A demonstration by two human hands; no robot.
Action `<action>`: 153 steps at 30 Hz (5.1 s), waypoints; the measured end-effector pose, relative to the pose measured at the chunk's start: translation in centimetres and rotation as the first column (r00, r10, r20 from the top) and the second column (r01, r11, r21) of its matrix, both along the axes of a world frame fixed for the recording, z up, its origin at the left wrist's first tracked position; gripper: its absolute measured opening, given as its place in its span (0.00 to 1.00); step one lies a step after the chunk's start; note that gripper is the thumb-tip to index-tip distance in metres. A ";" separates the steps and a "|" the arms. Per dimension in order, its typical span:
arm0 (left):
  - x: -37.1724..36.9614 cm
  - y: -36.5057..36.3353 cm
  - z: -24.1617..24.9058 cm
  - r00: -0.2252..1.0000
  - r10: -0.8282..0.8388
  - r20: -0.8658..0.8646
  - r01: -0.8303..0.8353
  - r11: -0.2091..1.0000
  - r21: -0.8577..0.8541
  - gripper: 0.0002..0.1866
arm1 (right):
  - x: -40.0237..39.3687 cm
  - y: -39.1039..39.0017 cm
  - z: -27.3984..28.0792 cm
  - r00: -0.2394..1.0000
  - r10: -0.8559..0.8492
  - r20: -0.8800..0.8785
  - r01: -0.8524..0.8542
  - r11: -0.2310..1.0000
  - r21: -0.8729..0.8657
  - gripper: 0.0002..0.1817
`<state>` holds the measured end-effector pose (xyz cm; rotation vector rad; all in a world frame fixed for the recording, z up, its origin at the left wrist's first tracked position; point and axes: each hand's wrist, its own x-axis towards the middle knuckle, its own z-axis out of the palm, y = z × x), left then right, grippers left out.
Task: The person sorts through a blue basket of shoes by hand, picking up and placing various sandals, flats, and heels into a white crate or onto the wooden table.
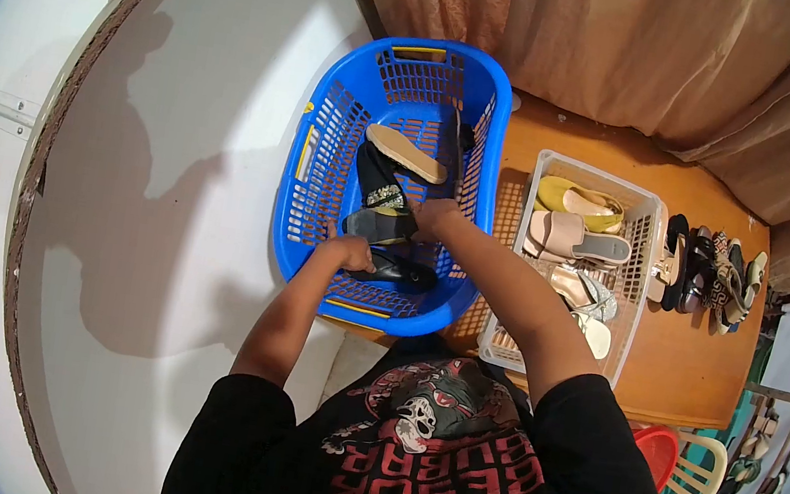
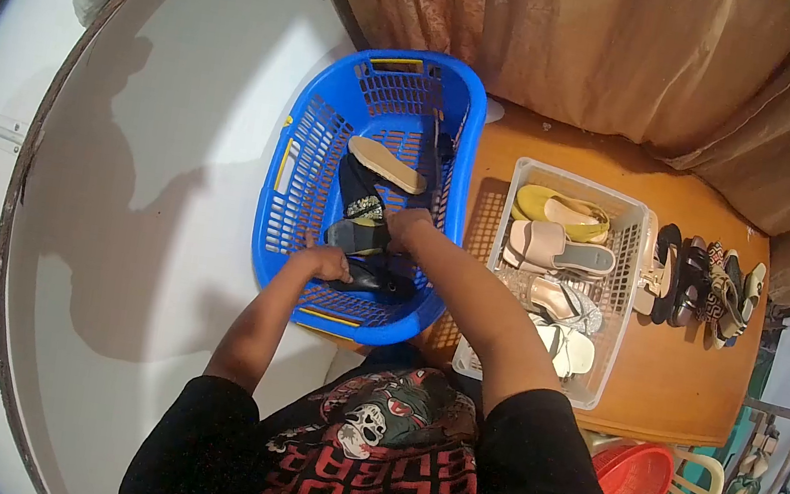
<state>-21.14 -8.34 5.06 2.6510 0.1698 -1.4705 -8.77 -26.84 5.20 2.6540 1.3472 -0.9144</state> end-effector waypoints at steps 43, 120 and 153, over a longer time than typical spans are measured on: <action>-4.1 0.8 -1.0 0.896 0.345 0.279 -0.271 0.923 -0.273 0.26 | 4.9 4.5 -8.1 -0.080 -0.454 -0.887 0.971 0.167 -0.172 0.17; 4.4 -18.4 12.7 0.405 0.913 -0.045 0.205 -0.138 -0.969 0.28 | -6.4 -16.6 13.6 0.450 -0.103 -0.887 0.857 -0.230 0.461 0.14; -1.6 -45.6 0.6 0.104 0.652 -0.751 -0.553 -0.590 -0.589 0.32 | -4.7 -41.4 0.8 0.899 -0.417 -0.135 0.435 0.807 0.400 0.47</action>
